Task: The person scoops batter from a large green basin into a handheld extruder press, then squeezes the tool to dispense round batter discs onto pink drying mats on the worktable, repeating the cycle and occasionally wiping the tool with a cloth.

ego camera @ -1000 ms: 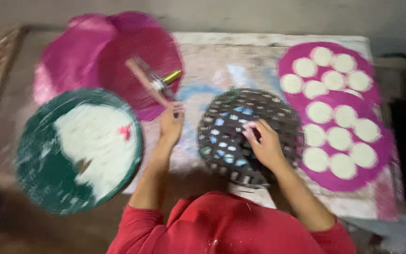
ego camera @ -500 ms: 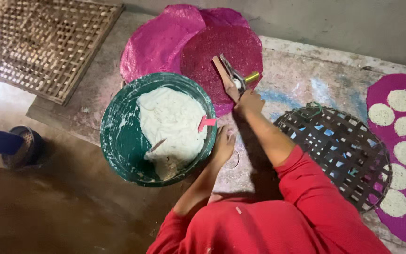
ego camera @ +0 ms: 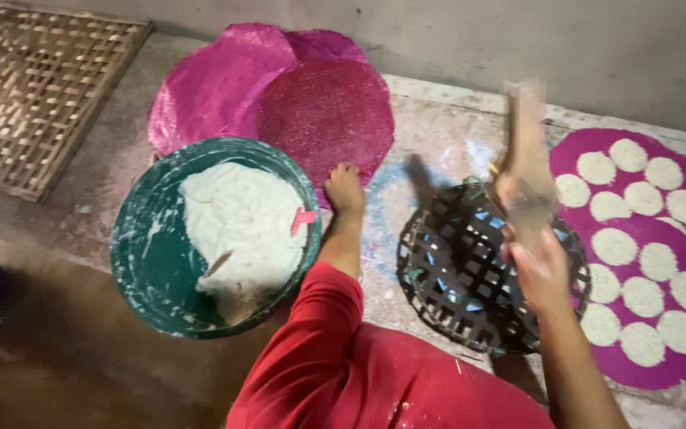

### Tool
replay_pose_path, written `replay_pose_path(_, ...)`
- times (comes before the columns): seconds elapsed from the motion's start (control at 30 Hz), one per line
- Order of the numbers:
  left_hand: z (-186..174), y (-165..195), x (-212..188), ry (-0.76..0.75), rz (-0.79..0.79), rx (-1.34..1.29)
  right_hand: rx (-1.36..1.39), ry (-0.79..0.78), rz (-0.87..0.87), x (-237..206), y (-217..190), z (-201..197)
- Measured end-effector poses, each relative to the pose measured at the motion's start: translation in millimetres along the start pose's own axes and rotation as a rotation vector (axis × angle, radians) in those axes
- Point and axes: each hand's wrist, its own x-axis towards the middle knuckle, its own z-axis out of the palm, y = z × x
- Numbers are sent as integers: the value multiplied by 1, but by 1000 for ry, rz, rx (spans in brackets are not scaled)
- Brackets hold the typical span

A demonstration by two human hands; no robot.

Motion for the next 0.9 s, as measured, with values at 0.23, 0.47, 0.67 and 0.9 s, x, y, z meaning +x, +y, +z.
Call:
replay_pose_path(0.23,-15,70,25,-38,205,-375,-174,538,81,-170,27,-128)
replay_pose_path(0.47,-84,233,-35,-422,615,-1188,-30,814,-202,-225,19,-171)
replay_pose_path(0.67,-64,207,-35,-344,261,-1555,-63,923,-249,-254,0,-181)
replay_pose_path(0.9,21,142,-122,-344,69,-889,121,824,-264,-278,1,-178)
